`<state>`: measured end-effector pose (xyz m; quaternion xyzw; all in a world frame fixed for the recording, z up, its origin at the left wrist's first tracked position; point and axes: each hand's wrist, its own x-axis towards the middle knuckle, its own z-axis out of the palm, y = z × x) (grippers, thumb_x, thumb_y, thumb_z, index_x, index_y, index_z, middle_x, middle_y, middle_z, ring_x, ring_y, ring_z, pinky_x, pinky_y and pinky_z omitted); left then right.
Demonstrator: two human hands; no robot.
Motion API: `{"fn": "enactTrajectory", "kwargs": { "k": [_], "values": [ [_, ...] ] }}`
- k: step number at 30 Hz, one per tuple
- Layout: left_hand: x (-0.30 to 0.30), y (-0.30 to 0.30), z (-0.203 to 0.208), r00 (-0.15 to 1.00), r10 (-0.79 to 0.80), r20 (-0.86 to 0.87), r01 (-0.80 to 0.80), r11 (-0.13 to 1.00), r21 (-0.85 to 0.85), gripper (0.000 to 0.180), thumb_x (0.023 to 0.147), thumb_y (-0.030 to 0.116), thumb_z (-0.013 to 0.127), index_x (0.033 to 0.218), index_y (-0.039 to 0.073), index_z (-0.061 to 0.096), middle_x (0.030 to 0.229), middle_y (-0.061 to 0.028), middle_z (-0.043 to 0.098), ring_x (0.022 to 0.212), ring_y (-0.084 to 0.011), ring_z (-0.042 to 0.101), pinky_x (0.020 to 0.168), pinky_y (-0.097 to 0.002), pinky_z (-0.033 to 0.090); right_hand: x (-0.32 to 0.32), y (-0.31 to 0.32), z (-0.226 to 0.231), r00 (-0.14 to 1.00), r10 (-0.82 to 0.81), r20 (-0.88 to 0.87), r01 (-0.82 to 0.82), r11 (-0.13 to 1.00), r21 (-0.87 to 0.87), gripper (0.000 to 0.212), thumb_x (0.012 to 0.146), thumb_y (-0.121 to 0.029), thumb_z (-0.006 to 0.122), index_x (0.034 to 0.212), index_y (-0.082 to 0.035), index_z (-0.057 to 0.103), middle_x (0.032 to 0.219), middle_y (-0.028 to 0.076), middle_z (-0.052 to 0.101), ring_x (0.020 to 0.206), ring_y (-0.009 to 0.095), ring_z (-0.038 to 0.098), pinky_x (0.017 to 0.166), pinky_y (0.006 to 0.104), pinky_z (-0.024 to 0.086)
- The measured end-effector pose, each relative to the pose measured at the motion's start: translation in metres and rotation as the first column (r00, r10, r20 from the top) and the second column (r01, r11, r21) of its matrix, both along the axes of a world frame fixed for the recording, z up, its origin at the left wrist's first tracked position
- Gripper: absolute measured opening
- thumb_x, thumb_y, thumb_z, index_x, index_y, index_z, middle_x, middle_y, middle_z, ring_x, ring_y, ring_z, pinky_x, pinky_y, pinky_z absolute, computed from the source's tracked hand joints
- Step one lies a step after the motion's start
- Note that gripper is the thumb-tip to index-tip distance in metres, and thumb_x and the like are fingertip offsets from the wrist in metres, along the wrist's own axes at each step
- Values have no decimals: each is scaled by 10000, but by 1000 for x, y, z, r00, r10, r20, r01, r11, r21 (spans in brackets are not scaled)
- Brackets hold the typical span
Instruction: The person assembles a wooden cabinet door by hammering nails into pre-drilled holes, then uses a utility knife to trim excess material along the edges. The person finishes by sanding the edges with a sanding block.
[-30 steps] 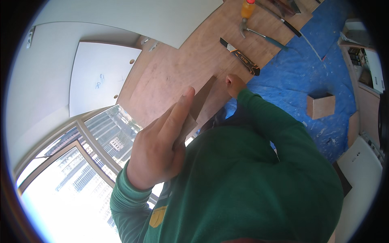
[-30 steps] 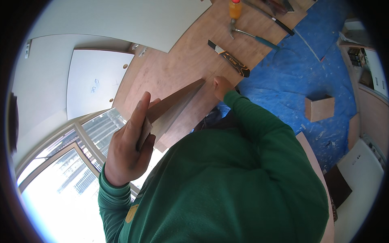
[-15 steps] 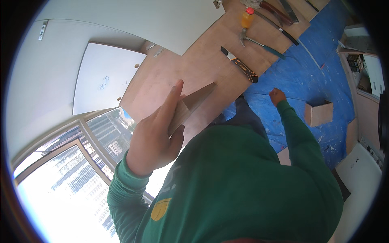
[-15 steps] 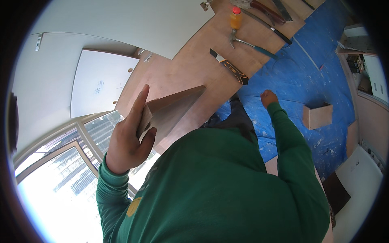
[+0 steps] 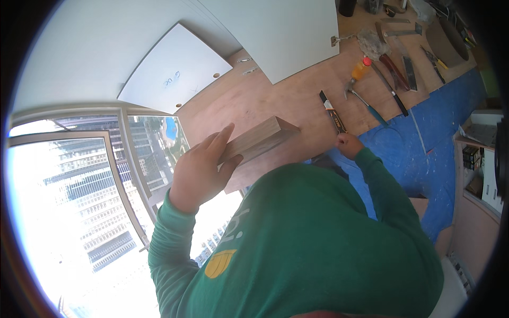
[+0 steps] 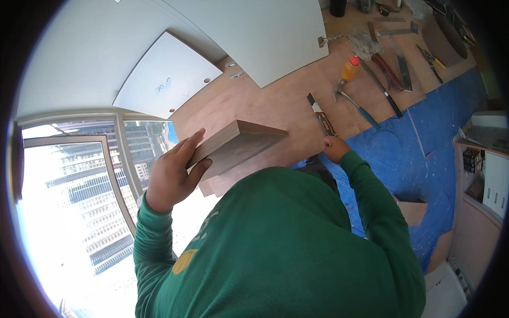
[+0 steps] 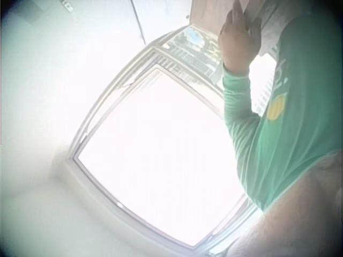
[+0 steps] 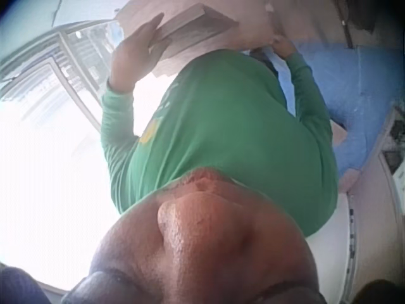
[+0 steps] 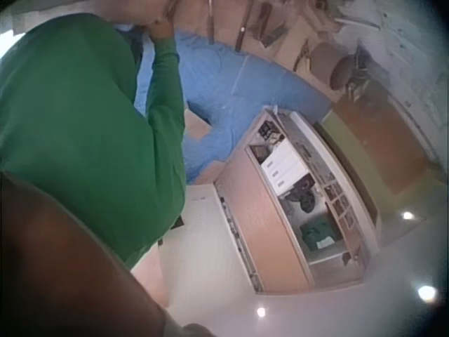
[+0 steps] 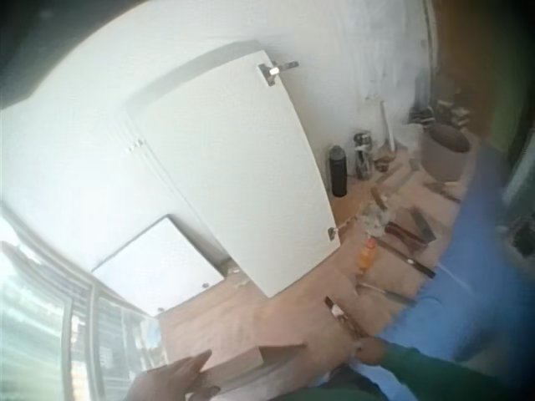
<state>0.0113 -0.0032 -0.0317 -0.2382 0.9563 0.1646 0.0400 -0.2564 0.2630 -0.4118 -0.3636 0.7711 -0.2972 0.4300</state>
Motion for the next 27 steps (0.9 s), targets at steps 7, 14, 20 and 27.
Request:
{"fn": "enactTrajectory", "kwargs": {
  "k": [7,14,20,27],
  "values": [
    [32,7,-6,988,149,31,-150,987,52,391,856,253,783,1198,89,688,973,-129,748,854,-333,731,746,-435,575,-26,-49,54,993,96,62,-93,995,-40,197,910,-217,659,962,-29,682,820,112,678,774,220,647,721,370,509],
    [25,10,-8,989,147,-20,-147,989,-25,393,835,235,799,1182,86,691,949,-117,748,851,-324,733,745,-426,577,-4,-99,123,964,111,241,-12,925,-379,271,1028,-265,610,1091,-26,721,935,59,698,886,154,645,833,347,521],
    [22,8,-12,985,172,-8,-172,985,-22,421,822,227,802,1207,96,696,985,-133,757,884,-329,741,775,-419,583,24,-134,249,742,356,568,83,793,-604,295,1087,-247,574,1244,-41,714,1165,26,679,1115,114,568,984,291,466],
    [18,7,-15,988,156,6,-155,988,-22,412,813,222,806,1192,100,702,1018,-144,764,881,-331,744,770,-417,585,28,-141,261,663,441,606,42,785,-618,292,1050,-230,617,1229,-29,729,1086,29,699,1022,114,603,946,287,487]
  ]
}}
